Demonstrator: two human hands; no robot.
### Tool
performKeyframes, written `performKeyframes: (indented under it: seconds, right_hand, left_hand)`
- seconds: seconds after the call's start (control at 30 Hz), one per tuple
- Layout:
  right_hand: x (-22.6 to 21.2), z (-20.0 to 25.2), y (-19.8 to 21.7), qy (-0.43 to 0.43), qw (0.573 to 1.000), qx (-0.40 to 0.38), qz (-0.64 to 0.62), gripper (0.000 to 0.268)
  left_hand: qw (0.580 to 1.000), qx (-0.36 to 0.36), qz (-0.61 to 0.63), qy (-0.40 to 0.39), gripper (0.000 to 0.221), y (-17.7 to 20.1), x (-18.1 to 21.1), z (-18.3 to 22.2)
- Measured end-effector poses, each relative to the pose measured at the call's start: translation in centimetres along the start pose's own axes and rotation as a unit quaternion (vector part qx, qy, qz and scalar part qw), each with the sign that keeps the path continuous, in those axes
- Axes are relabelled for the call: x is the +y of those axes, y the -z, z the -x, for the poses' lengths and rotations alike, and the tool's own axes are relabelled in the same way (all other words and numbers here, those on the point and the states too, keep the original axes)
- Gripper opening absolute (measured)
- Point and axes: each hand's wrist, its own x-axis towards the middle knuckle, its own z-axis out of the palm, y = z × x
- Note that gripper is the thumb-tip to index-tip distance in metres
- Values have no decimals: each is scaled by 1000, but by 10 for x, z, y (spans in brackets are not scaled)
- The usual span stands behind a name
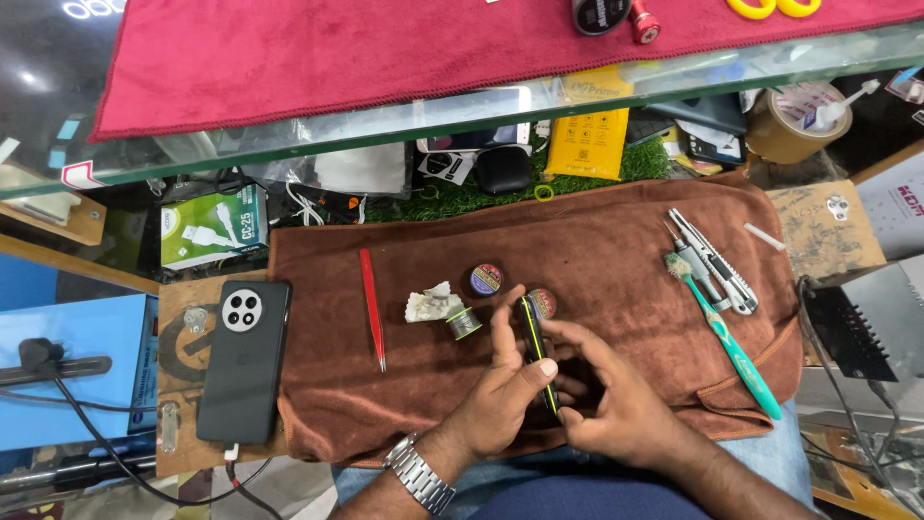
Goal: The person disassembles a yellow feature phone, removes the battery, and uses a screwdriver to unscrew the internal casing. They then use a utility knife to pry open the phone's frame and separate the front display assembly from the back housing. The person handles the internal components and the separated parts on a brown cloth work surface.
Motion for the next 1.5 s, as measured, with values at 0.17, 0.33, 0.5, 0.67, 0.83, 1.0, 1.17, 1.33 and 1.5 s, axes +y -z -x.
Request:
performKeyframes:
  seconds: [0.17,0.33,0.5,0.67,0.83,1.0,1.17,1.33,1.5]
  right_hand:
    - [-3,3,-6,-31,997,-1,-76,96]
    - [-3,6,-6,32,999,11,-4,98]
    - [-10,3,-3,-8,997,20,-74,93]
    - [-5,-13,20,-71,981,34,-175,61]
    - [13,-20,29,-105,983,55,-138,45]
    - [9,-24,42,-170,978,48,-112,39]
    - [-2,-27,37,-151,981,45,-115,31]
    - [10,-27,26,-54,990,99,-79,32]
    - [24,-25,19,-65,982,156,-80,33]
  left_hand:
    - [997,-13,-57,-48,86,-1,-4,1]
    - [995,-10,-92,-26,87,-3,-3,4]
    - [992,-25,-108,-62,83,-10,4,4]
    - [987,-23,-159,-17,85,-13,8,9]
    - [971,-54,-210,-97,81,-10,3,6]
    - [968,-33,-241,-66,80,-14,6,7]
    - [967,-24,-245,-65,76,-17,15,4]
    - [953,-22,-299,-43,74,-22,26,3]
    - [951,-33,-304,-39,75,-24,34,2]
